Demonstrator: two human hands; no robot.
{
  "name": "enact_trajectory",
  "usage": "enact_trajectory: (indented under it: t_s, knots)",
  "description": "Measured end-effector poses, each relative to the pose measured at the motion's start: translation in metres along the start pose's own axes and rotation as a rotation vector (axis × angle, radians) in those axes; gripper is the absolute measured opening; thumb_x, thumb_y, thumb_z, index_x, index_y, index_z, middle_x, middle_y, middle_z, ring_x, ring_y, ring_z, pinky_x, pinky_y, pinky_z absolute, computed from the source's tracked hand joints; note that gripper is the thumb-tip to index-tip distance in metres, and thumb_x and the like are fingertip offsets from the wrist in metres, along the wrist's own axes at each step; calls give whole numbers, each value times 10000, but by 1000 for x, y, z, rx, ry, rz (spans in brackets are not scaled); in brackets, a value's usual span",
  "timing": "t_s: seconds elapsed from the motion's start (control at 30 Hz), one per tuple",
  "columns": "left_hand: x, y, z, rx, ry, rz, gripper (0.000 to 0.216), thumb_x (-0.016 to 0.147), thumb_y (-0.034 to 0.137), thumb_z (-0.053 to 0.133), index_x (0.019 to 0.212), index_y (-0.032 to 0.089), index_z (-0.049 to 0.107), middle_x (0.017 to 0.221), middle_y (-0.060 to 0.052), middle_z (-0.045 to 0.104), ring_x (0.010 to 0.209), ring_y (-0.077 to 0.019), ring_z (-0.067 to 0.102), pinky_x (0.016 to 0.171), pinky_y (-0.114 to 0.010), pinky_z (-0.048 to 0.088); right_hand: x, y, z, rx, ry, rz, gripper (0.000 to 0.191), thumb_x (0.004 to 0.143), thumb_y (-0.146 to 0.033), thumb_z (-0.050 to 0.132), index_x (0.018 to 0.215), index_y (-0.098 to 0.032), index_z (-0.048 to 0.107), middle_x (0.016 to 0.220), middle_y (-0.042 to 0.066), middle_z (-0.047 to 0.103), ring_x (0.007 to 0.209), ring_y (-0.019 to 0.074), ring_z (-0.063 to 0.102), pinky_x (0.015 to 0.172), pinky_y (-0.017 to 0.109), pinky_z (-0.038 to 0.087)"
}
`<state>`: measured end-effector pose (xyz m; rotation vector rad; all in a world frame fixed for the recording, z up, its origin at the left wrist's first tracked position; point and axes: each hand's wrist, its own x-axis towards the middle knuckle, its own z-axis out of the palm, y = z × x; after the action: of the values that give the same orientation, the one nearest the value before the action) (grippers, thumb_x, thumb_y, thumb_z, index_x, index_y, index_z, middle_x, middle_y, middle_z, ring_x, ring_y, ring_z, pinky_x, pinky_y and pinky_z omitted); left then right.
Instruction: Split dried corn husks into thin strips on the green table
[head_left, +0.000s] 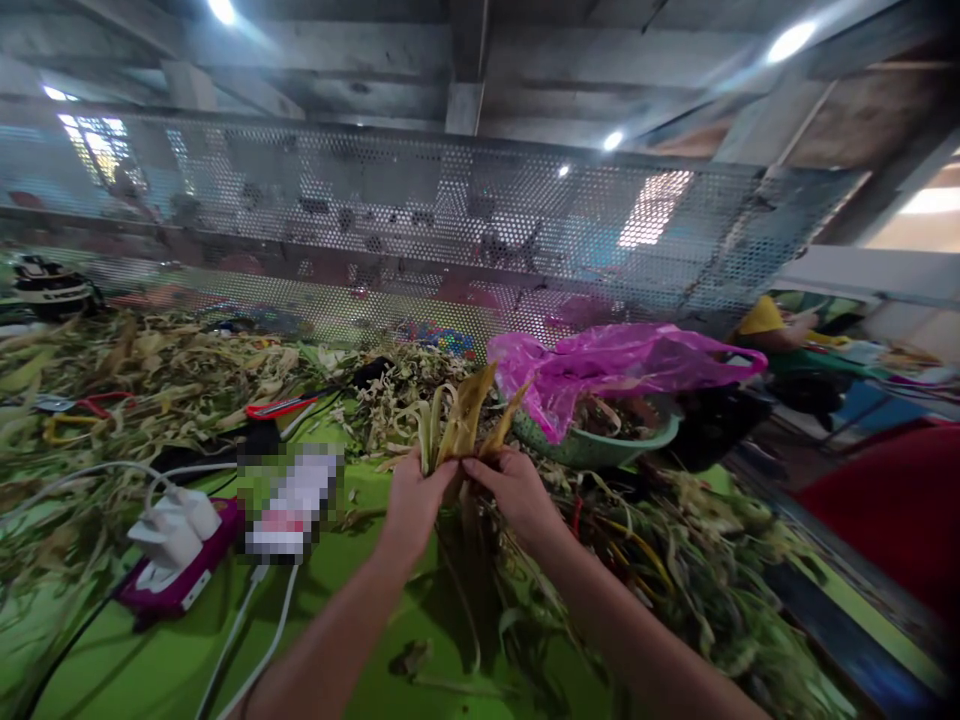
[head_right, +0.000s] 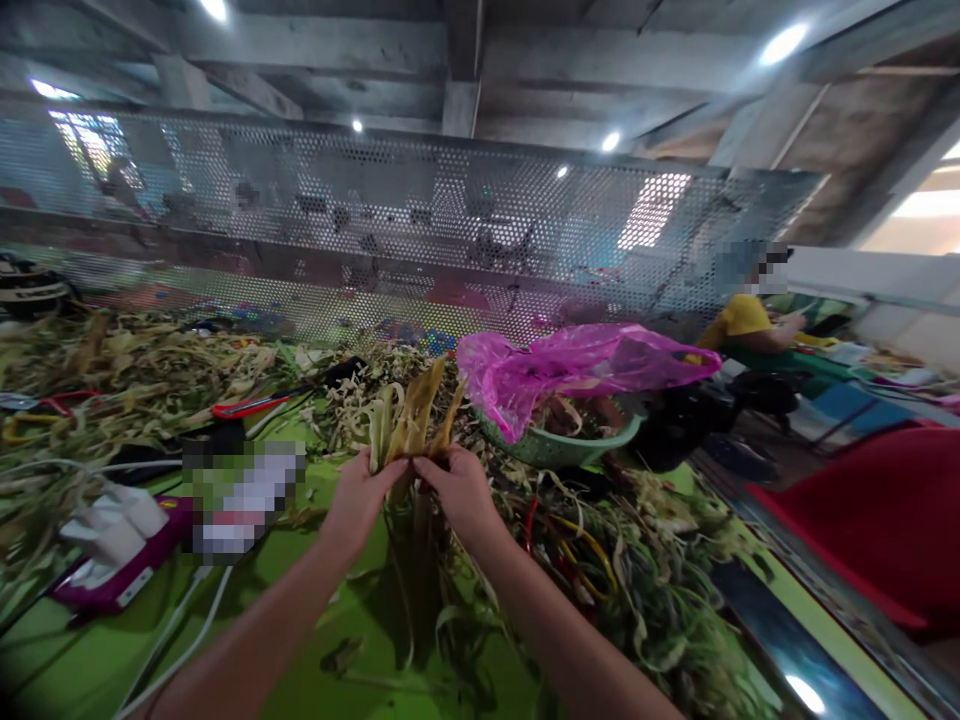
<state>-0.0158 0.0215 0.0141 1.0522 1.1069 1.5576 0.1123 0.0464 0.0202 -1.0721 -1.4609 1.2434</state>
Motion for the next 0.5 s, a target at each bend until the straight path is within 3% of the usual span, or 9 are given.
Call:
enact_trajectory:
  t_s: [0.33,0.5]
  knots:
    - [2,-2,-2,27,-28,33,240,670,184,639,901,159,698,915,-51,738,849,-200,661,804,-302,496,0,3,-3,-69,22,-37,275,667,-407,691,771,-152,681,643,20,659,575,167,574,553,271,460]
    - [2,-4,-3,93,-35,53,216,670,175,617,870,155,693,843,-37,735,792,-198,656,763,-296,492,-2,1,-3,-23,18,-78,248,676,-394,682,777,-167,676,694,26,675,653,184,602,630,290,489]
